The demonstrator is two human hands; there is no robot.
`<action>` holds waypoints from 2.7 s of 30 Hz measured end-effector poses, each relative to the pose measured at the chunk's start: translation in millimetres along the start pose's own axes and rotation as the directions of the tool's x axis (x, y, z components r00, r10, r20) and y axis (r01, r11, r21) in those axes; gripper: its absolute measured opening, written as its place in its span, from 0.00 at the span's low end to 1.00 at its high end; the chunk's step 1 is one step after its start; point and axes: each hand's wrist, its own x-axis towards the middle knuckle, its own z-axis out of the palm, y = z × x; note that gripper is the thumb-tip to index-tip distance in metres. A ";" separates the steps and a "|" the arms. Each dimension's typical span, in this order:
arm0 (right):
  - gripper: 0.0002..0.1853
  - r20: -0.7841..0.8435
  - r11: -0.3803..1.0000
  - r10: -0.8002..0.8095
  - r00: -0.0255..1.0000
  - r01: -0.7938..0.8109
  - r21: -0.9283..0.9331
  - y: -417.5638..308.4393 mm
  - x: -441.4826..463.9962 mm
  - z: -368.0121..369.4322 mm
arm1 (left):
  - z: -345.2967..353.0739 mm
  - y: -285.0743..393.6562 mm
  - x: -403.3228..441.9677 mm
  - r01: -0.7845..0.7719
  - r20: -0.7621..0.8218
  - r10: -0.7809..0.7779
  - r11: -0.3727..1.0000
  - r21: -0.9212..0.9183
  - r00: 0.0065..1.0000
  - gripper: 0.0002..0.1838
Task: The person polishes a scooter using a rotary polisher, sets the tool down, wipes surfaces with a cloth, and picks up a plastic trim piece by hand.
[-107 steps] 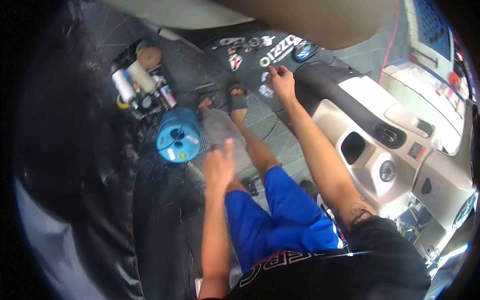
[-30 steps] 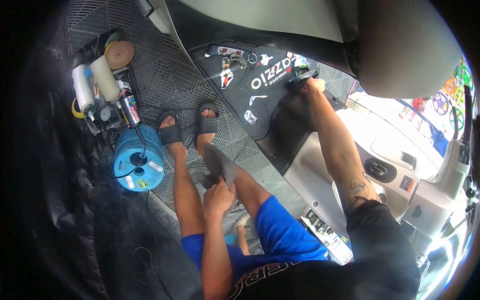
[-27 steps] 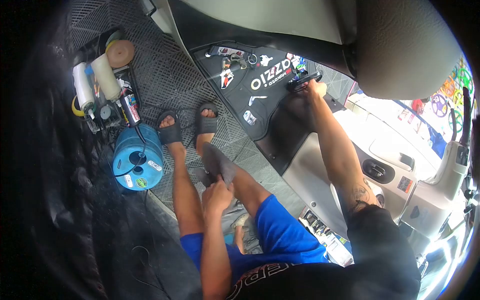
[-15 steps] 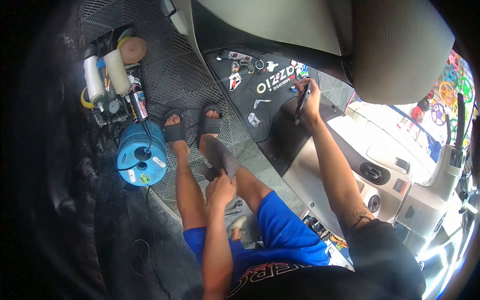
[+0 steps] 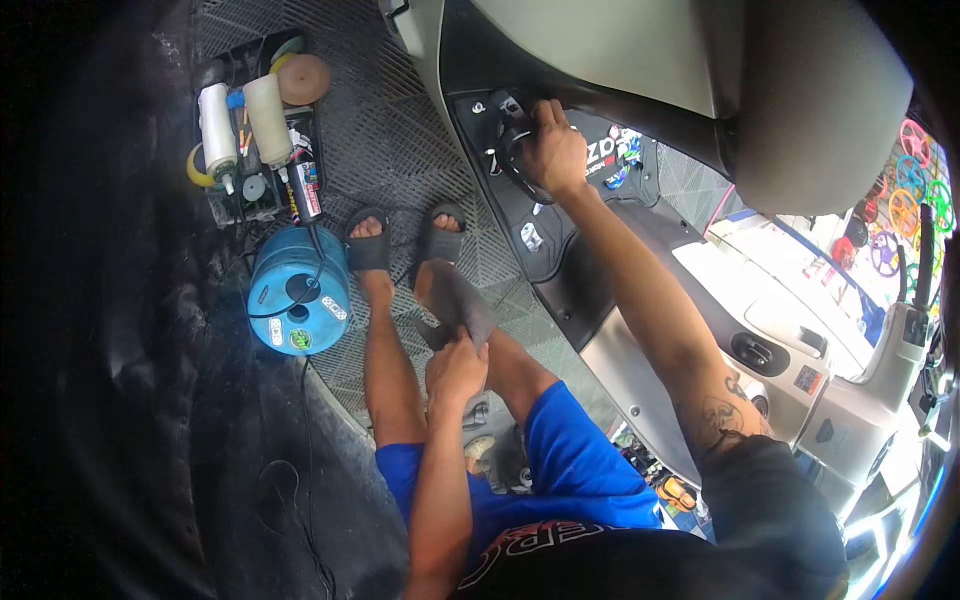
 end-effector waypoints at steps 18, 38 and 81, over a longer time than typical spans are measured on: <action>0.14 -0.238 0.529 0.593 0.769 -0.150 0.836 -35.1 -172.7 -134.6 | -28.4 -33.0 -67.9 -0.160 -0.411 0.021 0.939 -0.306 0.912 0.25; 0.08 0.360 -0.354 0.706 0.610 -0.136 0.925 -66.1 -266.5 -235.1 | -225.0 -56.2 -132.7 -0.139 -0.822 -0.163 0.950 -0.281 0.545 0.42; 0.05 0.538 -0.652 0.665 0.518 0.052 0.756 -86.6 -619.5 -341.5 | 114.6 143.4 -301.6 -0.487 0.547 0.508 0.851 -0.198 0.665 0.10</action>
